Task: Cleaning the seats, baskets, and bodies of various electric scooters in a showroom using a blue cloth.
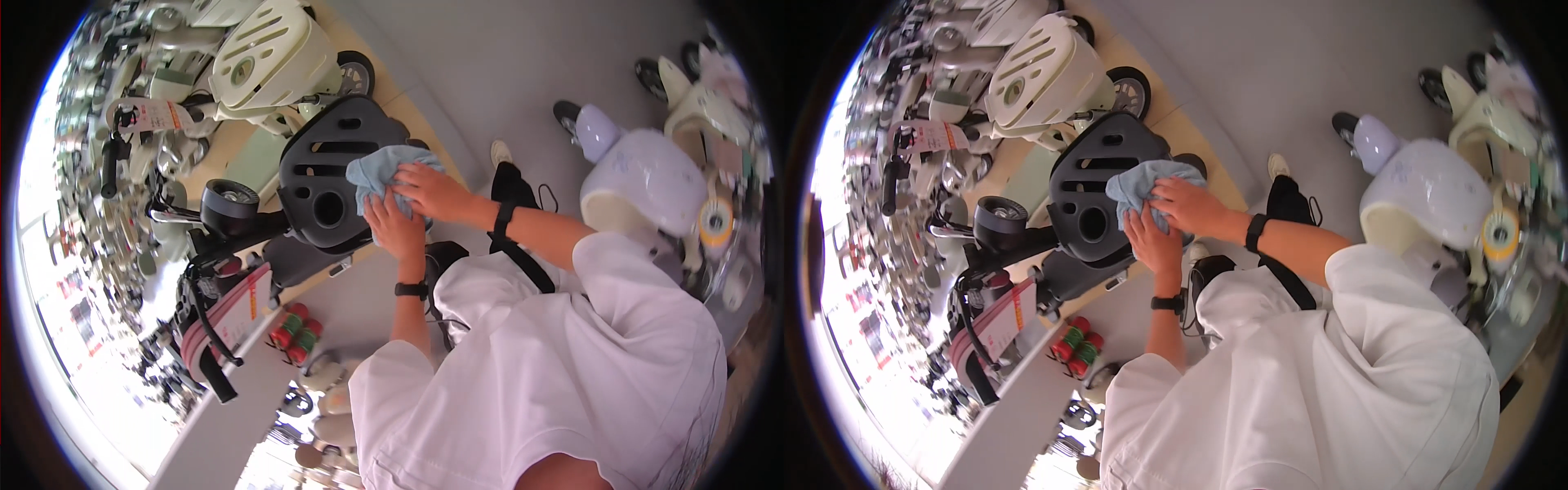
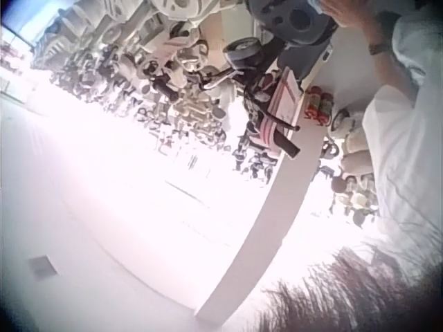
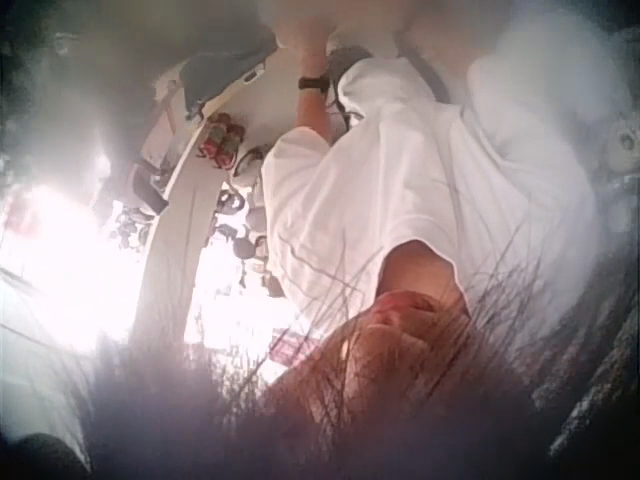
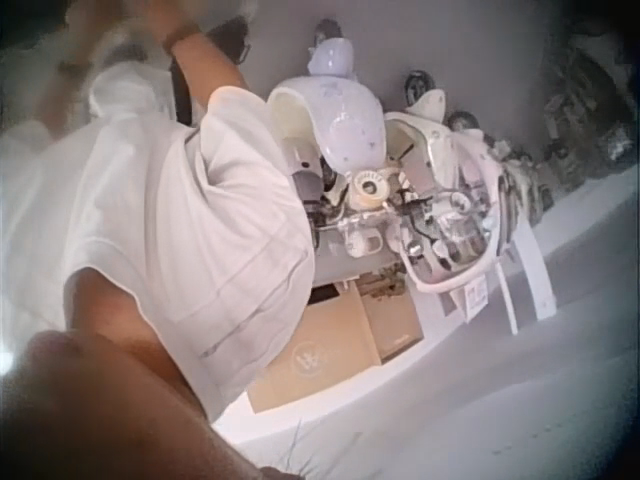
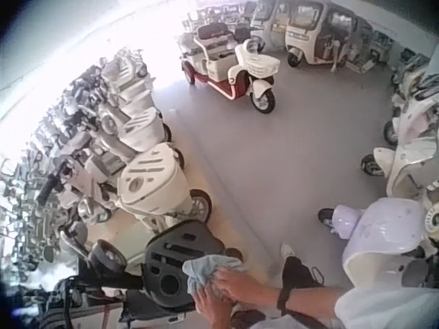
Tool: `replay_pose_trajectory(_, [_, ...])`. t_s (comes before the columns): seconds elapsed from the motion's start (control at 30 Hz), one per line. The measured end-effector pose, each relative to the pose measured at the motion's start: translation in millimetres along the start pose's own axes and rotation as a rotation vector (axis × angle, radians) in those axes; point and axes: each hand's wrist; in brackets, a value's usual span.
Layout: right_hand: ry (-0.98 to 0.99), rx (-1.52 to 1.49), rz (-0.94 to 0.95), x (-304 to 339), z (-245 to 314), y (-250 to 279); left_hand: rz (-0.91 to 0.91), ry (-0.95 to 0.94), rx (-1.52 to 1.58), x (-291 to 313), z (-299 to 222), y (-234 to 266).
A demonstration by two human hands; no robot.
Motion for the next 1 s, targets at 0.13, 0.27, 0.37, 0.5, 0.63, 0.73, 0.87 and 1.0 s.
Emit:
replay_pose_trajectory(0.13, [0.099, -0.061, 0.14, -18.0, -35.3, 28.7, -0.1, 0.172, -0.07, -9.0, -41.6, -21.8])
replay_pose_trajectory(0.27, [0.19, -0.072, 0.209, -41.4, -58.0, 36.3, -0.135, 0.284, -0.123, -23.3, -60.0, -35.9])
replay_pose_trajectory(0.37, [0.256, -0.087, 0.213, -48.3, -67.1, 36.8, -0.143, 0.309, -0.158, -28.0, -62.4, -38.4])
replay_pose_trajectory(0.5, [0.321, -0.084, 0.256, -53.6, -75.3, 39.2, -0.13, 0.345, -0.141, -26.7, -64.5, -37.3])
replay_pose_trajectory(0.63, [0.356, -0.086, 0.4, -64.5, -81.1, 46.4, -0.1, 0.388, -0.14, -28.6, -66.4, -35.3])
replay_pose_trajectory(0.73, [0.386, -0.052, 0.562, -79.7, -88.9, 53.7, -0.095, 0.385, -0.113, -34.7, -65.3, -32.9])
replay_pose_trajectory(0.87, [0.409, -0.047, 0.649, -88.0, -89.3, 60.7, -0.032, 0.461, -0.072, -36.2, -68.0, -27.8])
replay_pose_trajectory(1.0, [0.498, 0.02, 0.723, -107.4, -96.2, 59.6, -0.036, 0.568, -0.1, -49.4, -79.6, -30.3])
Point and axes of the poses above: each hand's wrist, its own x-axis away from the middle knuckle, its own y-axis out of the back of the hand, z = x × y, and after that the axes turned 2 degrees about -x, right-handed
